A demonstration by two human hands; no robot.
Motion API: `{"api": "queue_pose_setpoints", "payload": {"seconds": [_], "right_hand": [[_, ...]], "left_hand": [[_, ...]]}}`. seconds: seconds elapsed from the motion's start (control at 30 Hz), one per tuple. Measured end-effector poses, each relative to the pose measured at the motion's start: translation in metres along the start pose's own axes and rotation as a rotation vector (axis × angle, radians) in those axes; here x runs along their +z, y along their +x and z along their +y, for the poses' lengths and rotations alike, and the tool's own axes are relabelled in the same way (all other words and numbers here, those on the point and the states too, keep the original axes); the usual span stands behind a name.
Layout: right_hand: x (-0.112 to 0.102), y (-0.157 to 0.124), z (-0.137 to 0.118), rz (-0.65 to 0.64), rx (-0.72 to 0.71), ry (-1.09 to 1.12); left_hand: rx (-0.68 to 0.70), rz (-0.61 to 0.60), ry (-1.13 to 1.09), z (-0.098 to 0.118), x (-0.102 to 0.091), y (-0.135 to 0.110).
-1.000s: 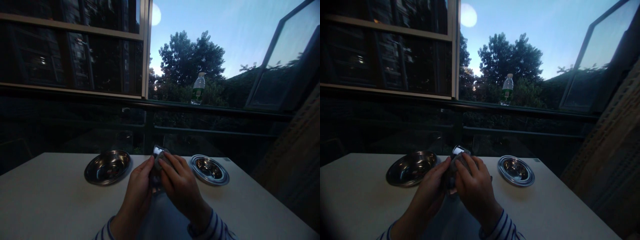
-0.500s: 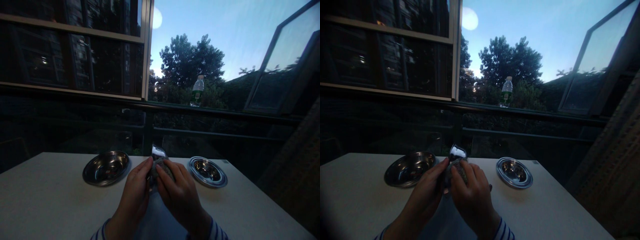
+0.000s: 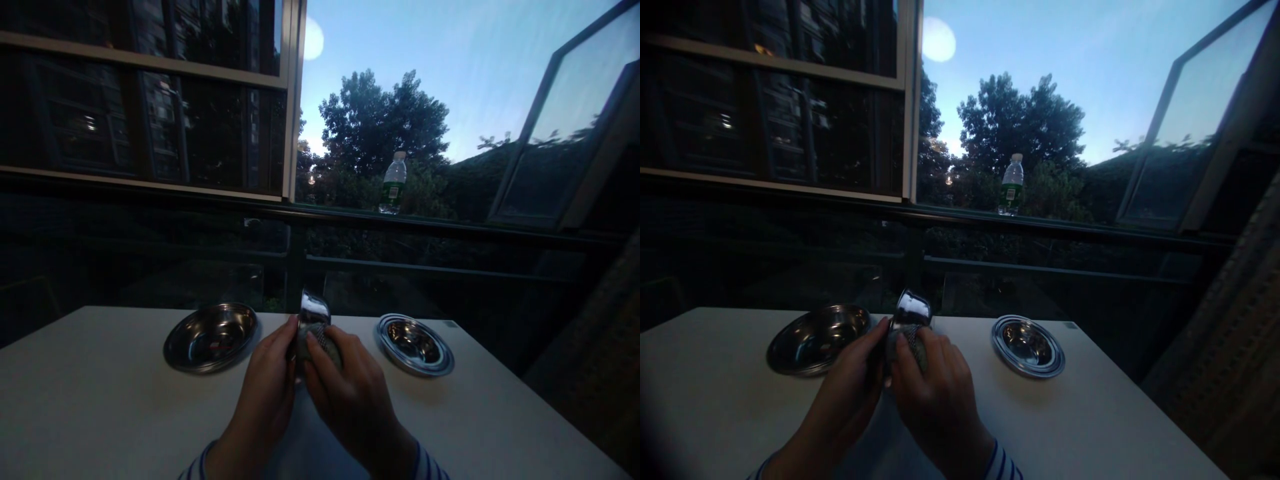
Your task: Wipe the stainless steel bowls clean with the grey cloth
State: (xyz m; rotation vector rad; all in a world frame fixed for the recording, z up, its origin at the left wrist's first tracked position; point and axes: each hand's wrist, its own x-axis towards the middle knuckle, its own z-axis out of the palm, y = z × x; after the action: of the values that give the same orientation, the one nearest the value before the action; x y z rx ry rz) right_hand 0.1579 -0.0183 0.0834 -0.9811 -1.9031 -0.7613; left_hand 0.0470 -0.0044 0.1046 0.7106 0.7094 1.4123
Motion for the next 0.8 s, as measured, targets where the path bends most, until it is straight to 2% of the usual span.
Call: {"api": "queue_pose_setpoints", "payload": {"seconds": [0.23,0.3,0.5,0.7,0.8], "right_hand": [[-0.005,0.004,0.007,0.003,0.147,0.002],[-0.004,0.002,0.004,0.002,0.129,-0.029],[-0.004,0.0,-0.006,-0.029,0.038,-0.023],[-0.01,0.005,0.007,-0.026,0.126,-0.025],[-0.011,0.004,0.002,-0.046,0.053,-0.044]], "left_hand": [[0.025,-0.069,0.114,0.004,0.007,-0.01],[0.019,-0.089,0.067,0.006,0.008,-0.011],[-0.002,-0.031,-0.022,0.004,0.002,-0.007],[-0.04,-0.158,-0.037,-0.002,0.005,-0.01],[-0.027,-0.089,-0.053,0.002,0.003,-0.008]]}}
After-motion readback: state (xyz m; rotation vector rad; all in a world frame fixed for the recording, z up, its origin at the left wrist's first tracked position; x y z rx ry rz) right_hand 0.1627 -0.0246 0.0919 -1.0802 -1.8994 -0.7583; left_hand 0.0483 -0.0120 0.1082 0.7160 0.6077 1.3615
